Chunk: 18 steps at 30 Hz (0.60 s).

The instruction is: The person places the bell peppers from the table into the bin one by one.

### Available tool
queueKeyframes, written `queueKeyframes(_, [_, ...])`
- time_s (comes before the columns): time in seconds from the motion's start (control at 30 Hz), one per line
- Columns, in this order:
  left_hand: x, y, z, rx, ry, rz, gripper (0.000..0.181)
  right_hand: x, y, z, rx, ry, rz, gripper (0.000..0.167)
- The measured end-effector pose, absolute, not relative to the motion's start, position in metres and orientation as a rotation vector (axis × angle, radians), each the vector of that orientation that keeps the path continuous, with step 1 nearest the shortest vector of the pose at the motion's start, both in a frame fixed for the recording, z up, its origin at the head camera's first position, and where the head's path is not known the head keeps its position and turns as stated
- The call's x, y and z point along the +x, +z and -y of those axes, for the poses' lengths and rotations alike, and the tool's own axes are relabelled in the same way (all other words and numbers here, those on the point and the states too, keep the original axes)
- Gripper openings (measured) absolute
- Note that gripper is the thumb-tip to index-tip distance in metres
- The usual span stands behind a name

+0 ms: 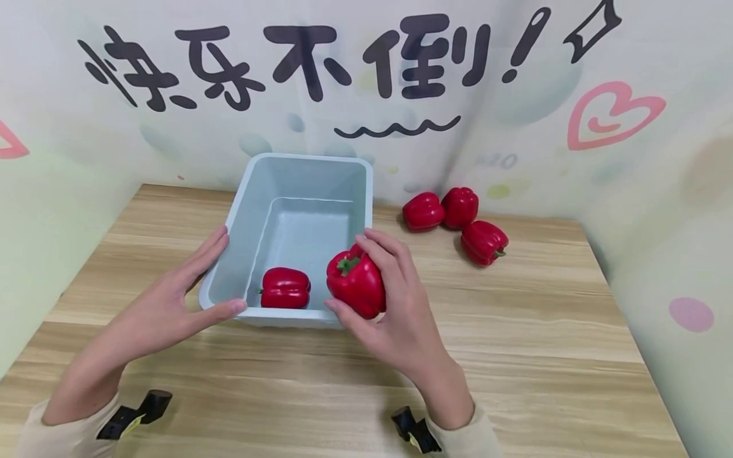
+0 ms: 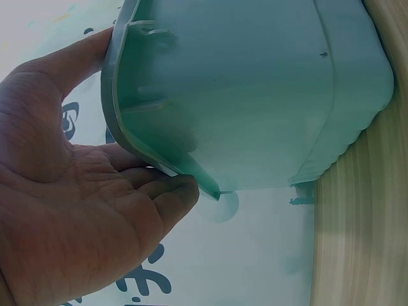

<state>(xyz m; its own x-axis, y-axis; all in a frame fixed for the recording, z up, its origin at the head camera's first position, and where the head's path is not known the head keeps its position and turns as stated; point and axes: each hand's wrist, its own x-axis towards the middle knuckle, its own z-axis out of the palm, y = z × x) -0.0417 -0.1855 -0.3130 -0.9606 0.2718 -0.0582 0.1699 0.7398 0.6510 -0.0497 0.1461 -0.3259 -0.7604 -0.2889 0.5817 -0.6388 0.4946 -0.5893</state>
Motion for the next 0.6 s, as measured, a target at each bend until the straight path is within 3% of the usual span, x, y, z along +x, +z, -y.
queueKeyframes(0.6, [-0.0415, -0.3136, 0.1855, 0.354, 1.027, -2.779, 0.107, -0.0509, -0.3280, -0.1459, 0.810, 1.163, 2.328, 0.105])
